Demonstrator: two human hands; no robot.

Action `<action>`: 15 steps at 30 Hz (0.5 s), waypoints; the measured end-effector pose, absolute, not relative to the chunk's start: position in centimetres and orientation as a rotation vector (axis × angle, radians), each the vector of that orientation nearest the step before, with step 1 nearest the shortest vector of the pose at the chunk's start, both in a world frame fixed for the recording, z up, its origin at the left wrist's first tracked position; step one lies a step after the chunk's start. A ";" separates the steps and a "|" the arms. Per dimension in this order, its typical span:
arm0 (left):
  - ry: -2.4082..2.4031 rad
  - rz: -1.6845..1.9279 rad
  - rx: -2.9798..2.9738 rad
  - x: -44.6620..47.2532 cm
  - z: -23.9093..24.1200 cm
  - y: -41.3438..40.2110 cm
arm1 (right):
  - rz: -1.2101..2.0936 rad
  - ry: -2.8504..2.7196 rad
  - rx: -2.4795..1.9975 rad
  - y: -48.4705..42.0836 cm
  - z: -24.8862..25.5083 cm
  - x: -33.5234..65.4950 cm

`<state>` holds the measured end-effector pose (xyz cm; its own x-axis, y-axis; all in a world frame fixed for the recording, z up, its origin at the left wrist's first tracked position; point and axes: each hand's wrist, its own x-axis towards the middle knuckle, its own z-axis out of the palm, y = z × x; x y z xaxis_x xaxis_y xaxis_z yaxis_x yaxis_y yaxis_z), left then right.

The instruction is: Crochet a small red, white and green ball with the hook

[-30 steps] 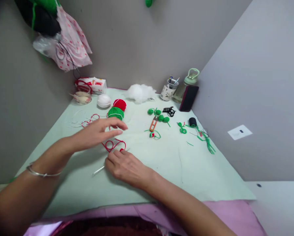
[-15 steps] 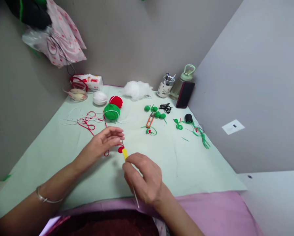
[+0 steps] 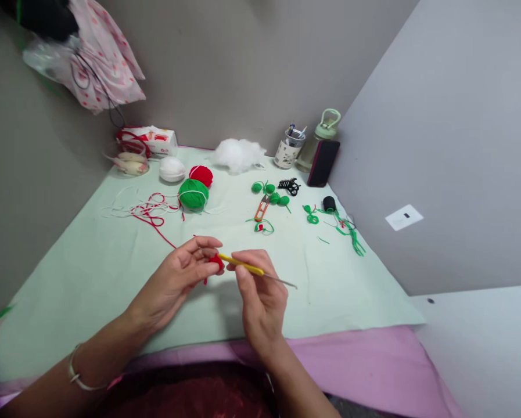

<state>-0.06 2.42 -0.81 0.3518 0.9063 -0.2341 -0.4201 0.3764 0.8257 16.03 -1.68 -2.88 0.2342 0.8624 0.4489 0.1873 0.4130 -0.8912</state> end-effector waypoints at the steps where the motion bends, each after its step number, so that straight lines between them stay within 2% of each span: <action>1: 0.807 0.986 0.740 0.1 -0.9 2.4 | 0.684 -1.207 -1.095 -1.6 -3.2 15.9; 11: 0.872 1.054 0.740 0.9 -1.5 1.5 | 0.958 -1.007 -0.955 -0.9 -3.7 15.3; 15: 0.826 0.978 0.817 0.8 -1.3 1.3 | 1.206 -0.933 -0.879 -0.3 -3.5 16.1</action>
<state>0.83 1.35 -1.34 0.3265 0.9205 -0.2147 -0.3659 0.3325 0.8692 16.09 -0.35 -3.47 0.1083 0.9876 0.1139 -0.3584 0.1457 -0.9221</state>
